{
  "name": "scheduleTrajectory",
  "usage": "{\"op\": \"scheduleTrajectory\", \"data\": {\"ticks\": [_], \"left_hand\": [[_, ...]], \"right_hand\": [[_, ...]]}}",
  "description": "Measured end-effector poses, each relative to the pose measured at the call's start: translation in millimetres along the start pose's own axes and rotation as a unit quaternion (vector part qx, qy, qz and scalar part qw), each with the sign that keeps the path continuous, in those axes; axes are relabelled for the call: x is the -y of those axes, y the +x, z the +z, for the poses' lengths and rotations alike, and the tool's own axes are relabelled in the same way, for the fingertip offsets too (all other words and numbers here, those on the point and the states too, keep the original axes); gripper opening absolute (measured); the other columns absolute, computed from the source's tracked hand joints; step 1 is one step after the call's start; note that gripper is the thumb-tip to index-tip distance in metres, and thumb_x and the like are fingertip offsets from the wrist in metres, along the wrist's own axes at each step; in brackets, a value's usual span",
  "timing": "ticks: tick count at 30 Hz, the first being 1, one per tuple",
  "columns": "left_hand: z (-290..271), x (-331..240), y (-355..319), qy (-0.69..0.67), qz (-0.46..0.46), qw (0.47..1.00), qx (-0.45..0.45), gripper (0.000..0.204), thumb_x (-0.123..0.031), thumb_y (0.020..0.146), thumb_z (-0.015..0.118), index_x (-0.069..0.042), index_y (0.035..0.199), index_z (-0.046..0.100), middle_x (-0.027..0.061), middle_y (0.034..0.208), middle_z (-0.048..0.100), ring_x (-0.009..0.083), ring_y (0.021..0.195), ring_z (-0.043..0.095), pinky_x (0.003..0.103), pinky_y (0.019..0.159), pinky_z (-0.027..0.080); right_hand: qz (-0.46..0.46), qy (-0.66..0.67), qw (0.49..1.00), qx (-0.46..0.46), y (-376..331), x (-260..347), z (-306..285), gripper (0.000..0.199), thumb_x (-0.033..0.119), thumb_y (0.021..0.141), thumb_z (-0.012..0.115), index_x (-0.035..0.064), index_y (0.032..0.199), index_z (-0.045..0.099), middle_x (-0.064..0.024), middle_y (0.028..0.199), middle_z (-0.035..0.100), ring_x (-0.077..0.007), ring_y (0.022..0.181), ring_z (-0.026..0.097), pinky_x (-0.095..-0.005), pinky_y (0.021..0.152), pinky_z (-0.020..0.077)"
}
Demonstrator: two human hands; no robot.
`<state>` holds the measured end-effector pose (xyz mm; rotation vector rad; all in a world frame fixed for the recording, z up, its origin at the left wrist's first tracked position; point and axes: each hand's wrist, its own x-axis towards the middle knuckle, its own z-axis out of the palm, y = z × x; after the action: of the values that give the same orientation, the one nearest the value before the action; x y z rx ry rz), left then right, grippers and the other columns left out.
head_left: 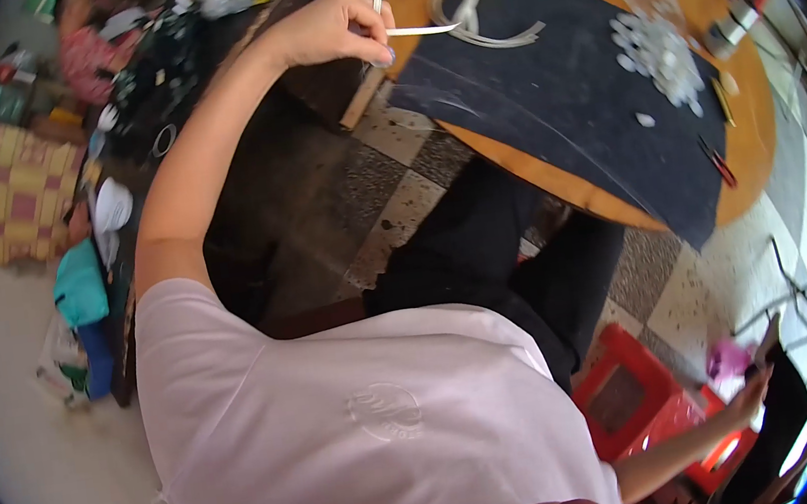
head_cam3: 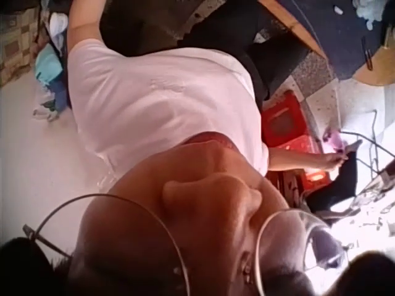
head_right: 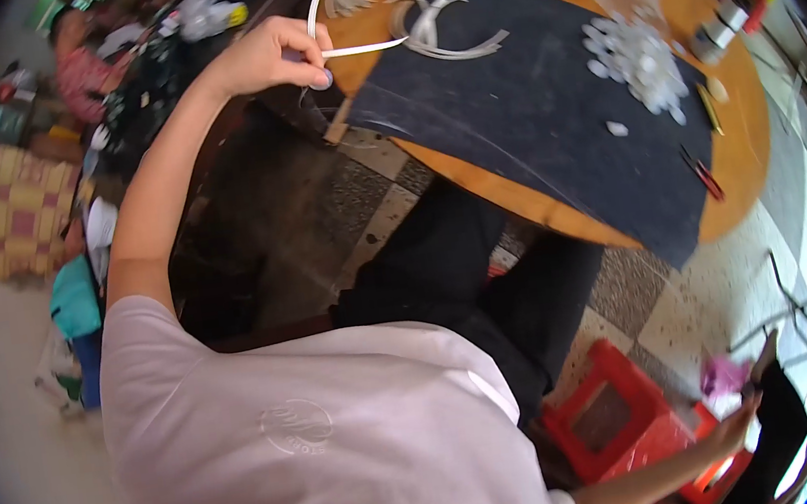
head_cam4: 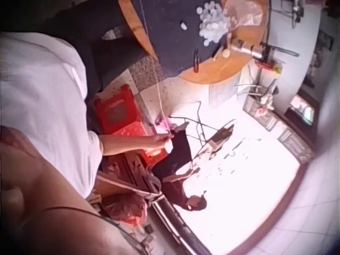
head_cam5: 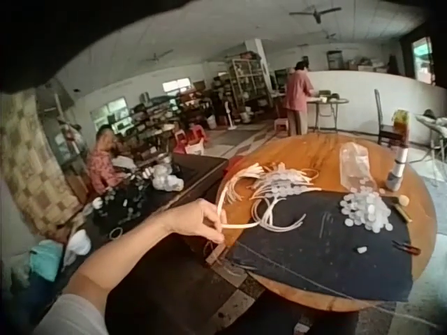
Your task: Assemble decorative floral components onto straps for shoes by hand.
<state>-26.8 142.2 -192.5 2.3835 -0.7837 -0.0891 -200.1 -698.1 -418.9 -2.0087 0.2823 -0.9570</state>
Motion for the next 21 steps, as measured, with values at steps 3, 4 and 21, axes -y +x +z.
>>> {"op": "scheduleTrajectory", "data": {"ticks": [3,4,21], "left_hand": [[-71,24,-34,0.043,-0.151,0.986,0.047,0.015,-0.005,0.070,0.067,0.002,0.061,0.058,0.0019,0.070,0.053,0.0086,0.062,0.047,0.023,0.057,0.037],[-80,35,-39,0.030,-0.190,0.978,0.079,0.015,-0.005,0.070,0.068,0.002,0.061,0.058,0.0020,0.071,0.053,0.0093,0.066,0.047,0.023,0.060,0.037],[81,-90,69,-0.247,-0.171,0.937,0.180,0.012,-0.008,0.074,0.065,0.001,0.068,0.059,0.0001,0.063,0.057,0.0033,0.051,0.047,0.017,0.048,0.037]], "right_hand": [[-0.205,-0.174,0.957,0.106,29,-135,4,0.027,0.007,0.090,0.046,-0.0058,0.112,0.055,-0.0150,0.103,0.062,-0.0220,0.091,0.060,-0.0291,0.079,0.0483],[-0.200,-0.188,0.956,0.105,75,-160,8,0.026,0.008,0.090,0.046,-0.0053,0.111,0.055,-0.0148,0.102,0.062,-0.0219,0.090,0.061,-0.0293,0.078,0.0483],[-0.029,-0.191,0.974,0.121,-65,259,166,0.009,0.002,0.084,0.046,0.0039,0.089,0.053,-0.0082,0.076,0.057,-0.0205,0.069,0.056,-0.0292,0.063,0.0443]]}}
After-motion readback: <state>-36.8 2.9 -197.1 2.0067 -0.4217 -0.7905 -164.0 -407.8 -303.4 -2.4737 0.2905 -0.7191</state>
